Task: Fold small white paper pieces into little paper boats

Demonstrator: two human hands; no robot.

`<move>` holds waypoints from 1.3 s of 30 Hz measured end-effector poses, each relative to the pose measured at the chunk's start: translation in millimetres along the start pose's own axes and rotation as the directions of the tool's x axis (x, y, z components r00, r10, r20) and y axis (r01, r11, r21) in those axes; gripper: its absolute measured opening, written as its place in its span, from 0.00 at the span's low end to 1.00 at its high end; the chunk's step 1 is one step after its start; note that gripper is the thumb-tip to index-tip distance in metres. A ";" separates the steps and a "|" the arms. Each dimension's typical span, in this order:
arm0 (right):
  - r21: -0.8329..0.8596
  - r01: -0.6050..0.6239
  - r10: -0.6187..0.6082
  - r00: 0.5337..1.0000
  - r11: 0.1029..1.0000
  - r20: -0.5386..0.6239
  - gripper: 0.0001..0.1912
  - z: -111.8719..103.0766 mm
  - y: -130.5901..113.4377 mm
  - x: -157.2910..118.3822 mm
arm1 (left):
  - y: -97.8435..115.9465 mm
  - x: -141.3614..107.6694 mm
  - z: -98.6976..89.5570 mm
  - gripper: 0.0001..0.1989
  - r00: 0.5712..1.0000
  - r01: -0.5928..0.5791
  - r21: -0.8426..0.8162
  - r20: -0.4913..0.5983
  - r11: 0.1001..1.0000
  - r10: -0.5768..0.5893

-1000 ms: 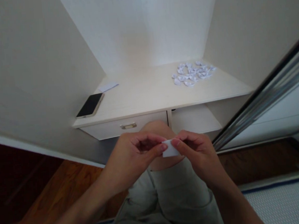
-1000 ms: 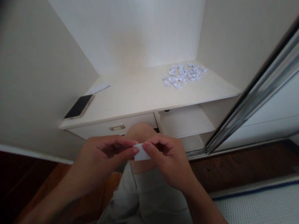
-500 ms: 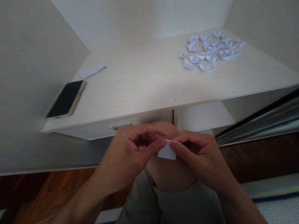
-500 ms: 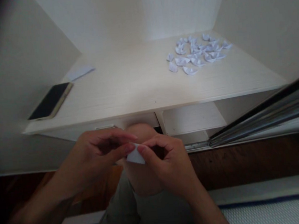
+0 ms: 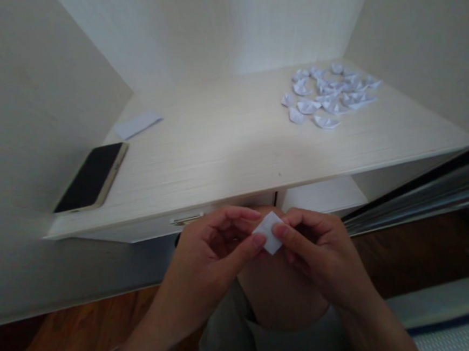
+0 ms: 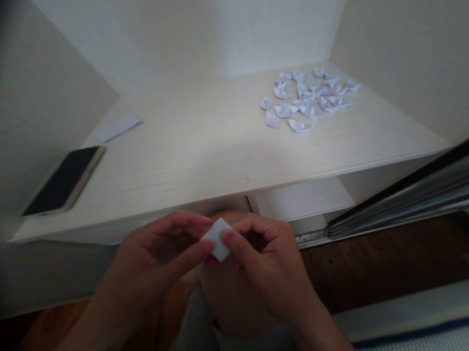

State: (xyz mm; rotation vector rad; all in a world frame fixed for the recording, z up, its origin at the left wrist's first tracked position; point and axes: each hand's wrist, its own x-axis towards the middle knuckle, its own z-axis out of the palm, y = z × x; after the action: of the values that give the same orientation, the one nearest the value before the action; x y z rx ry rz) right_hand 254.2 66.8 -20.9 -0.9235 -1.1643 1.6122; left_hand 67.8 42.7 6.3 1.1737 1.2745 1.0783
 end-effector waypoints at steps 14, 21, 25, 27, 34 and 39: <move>-0.363 0.154 -0.065 0.967 0.919 0.247 0.10 -16.1 -32.4 45.6 | 19.7 23.3 -10.7 0.10 0.992 -0.095 0.123 -0.074 0.988 0.105; -0.663 0.326 -0.062 0.919 0.674 0.389 0.08 -25.2 -47.1 127.5 | 28.2 79.4 -28.7 0.11 0.982 -0.139 0.475 -0.051 0.869 0.185; -0.735 0.386 -0.043 0.898 0.558 0.438 0.07 -24.2 -47.2 166.5 | 18.0 109.4 -39.2 0.08 0.967 -0.149 0.603 -0.079 0.784 0.244; -0.752 0.412 -0.047 0.889 0.515 0.455 0.07 -23.6 -45.8 177.7 | 11.0 117.5 -41.9 0.08 0.962 -0.148 0.633 -0.088 0.760 0.260; -0.762 0.485 -0.111 0.866 0.430 0.488 0.12 -27.8 -34.8 179.4 | 2.0 117.4 -41.9 0.08 0.952 -0.176 0.689 -0.063 0.703 0.300; -0.662 0.555 -0.156 0.812 0.504 0.563 0.23 -28.5 -29.2 173.8 | 1.2 112.6 -38.2 0.08 0.936 -0.141 0.696 -0.138 0.704 0.324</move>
State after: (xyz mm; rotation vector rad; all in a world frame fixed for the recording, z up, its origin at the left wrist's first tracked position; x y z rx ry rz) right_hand 235.1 244.0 -10.8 -0.7491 -2.3748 0.8769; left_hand 32.8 155.9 -3.6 1.8384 1.8518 0.9825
